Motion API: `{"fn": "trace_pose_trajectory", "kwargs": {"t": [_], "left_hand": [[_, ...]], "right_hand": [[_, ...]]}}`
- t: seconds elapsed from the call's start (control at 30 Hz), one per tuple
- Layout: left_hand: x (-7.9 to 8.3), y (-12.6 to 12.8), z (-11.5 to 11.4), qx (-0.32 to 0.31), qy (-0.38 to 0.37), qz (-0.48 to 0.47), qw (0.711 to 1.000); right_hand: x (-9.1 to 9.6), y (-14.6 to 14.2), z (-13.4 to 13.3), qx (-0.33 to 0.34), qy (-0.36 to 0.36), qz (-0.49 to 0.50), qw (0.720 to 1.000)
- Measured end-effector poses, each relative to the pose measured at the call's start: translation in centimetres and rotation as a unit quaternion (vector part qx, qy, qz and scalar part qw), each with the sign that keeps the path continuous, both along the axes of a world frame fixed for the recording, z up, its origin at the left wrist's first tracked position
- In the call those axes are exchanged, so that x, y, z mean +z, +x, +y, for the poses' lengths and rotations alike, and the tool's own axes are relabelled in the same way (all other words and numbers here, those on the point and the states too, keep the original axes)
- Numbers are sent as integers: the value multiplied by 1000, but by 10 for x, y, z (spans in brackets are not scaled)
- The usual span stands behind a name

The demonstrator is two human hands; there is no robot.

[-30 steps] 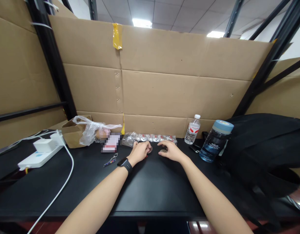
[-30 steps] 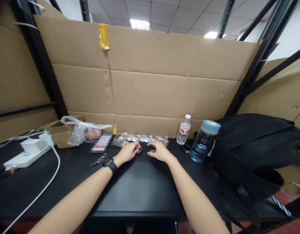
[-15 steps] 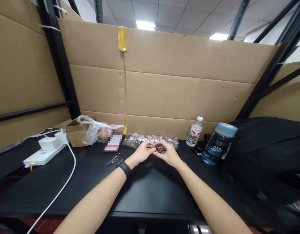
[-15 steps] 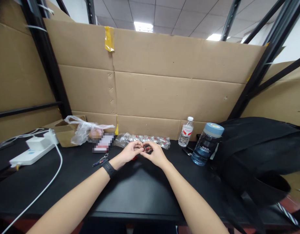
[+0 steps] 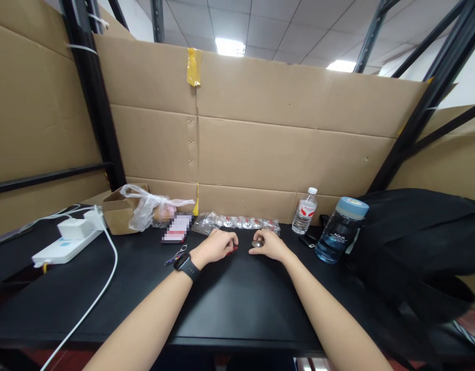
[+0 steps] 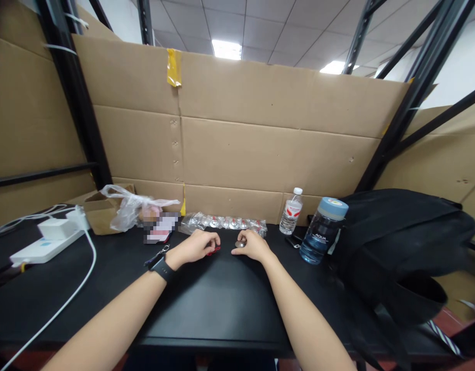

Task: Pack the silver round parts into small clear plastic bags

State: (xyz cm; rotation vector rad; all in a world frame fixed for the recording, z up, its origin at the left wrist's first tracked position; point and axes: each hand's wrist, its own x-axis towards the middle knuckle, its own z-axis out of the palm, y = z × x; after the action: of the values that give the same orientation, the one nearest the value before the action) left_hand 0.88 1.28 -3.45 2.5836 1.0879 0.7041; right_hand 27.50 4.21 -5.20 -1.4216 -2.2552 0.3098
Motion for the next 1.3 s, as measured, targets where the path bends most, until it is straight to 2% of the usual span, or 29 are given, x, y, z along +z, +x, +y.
{"fn": "trace_pose_trajectory", "kwargs": {"t": [0.3, 0.43, 0.57, 0.67, 0.77, 0.87, 1.17, 1.23, 1.3], "left_hand": [[6, -8, -2, -33, -8, 23, 999], [5, -8, -1, -34, 3, 27, 999], [4, -6, 1, -20, 35, 21, 999], [2, -5, 1, -21, 39, 33, 998], [1, -4, 1, -34, 30, 27, 999], [2, -3, -1, -38, 31, 20, 999], [0, -2, 0, -35, 30, -16, 999], [-3, 0, 1, -32, 31, -26, 999], [-6, 3, 1, -24, 23, -50, 998]], "right_hand": [[2, 4, 1, 35, 2, 1, 999], [6, 17, 9, 52, 15, 37, 998], [-2, 42, 24, -76, 104, 21, 991], [-11, 56, 31, -147, 85, -31, 985], [-16, 60, 35, -171, 46, -62, 982], [-16, 60, 37, -192, 55, -59, 978], [-13, 66, 46, -147, 60, 85, 984], [-7, 58, 40, -135, 46, 179, 973], [1, 45, 30, -100, 7, 308, 946]]}}
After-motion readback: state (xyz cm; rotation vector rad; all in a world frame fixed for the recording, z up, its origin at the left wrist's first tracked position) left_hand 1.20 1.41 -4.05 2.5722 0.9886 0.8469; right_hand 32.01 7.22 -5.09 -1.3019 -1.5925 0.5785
